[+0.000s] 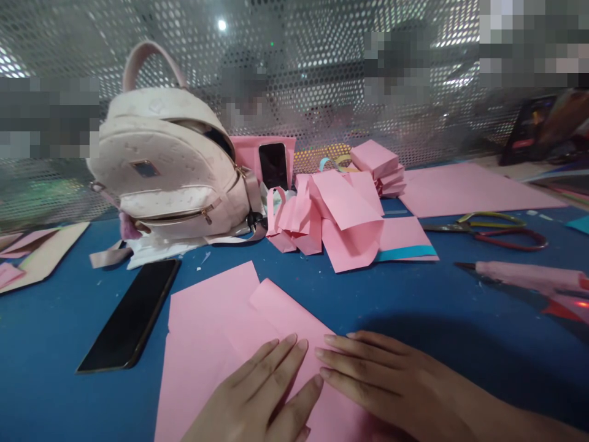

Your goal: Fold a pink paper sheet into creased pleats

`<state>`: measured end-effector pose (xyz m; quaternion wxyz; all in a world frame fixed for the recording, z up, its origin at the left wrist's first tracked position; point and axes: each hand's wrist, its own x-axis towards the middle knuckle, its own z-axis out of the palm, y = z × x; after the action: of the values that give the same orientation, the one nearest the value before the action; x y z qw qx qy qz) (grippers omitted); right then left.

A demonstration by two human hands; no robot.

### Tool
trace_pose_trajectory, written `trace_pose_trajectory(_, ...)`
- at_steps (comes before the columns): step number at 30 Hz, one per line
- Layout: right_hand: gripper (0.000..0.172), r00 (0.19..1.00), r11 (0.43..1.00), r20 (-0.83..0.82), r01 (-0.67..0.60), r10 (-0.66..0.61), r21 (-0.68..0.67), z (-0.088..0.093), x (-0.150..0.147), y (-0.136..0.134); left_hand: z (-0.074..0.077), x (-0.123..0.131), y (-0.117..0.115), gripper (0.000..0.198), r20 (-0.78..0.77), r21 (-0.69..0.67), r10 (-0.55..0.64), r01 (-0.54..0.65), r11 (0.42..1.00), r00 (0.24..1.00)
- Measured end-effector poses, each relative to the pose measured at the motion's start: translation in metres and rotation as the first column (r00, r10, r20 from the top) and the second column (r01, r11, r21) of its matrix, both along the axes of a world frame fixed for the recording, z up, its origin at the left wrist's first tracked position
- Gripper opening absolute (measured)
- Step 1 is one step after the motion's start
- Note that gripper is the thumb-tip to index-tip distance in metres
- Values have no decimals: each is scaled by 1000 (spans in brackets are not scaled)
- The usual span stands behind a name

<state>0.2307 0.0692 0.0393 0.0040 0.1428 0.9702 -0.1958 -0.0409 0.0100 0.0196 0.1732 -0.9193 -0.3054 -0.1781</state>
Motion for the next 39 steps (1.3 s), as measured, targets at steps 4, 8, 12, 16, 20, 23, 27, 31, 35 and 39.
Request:
trace_pose_trajectory(4,59,1000,1000,-7,-9,9,21,-1,0,1,-1,-1,0,36,-13,19,28,-28,999,1000)
trace_pose_trajectory(8,58,1000,999,22,-8,7,42,-2,-1,0,-3,-2,-1,36,-30,36,70,-69,997,997)
trace_pose_trajectory(12,56,1000,1000,-26,-5,6,26,-2,-1,0,-3,-4,-3,37,-58,72,108,-103,992,993)
trace_pose_trajectory(16,59,995,1000,-93,21,-20,2,-2,-1,1,0,-5,-3,43,-78,40,169,-167,985,982)
trace_pose_trajectory(20,57,995,1000,-101,24,-23,14,-3,0,0,2,-6,-2,49,-109,33,239,-236,971,965)
trace_pose_trajectory(23,59,994,999,-108,15,-12,28,-3,1,1,3,-7,-1,52,-140,64,275,-268,961,951)
trace_pose_trajectory(27,57,996,998,-88,5,1,67,-2,0,2,5,-9,2,54,-138,58,263,-257,965,955)
trace_pose_trajectory(31,55,999,995,-43,-8,12,103,-1,-2,3,6,-8,5,46,-86,-19,177,-179,984,980)
trace_pose_trajectory(35,55,997,997,-83,9,-3,71,0,-2,2,3,-7,5,44,-67,-53,57,-61,997,996)
trace_pose_trajectory(39,56,998,997,-67,-2,8,79,-3,-1,1,0,-7,4,49,-80,-62,0,-5,998,997)
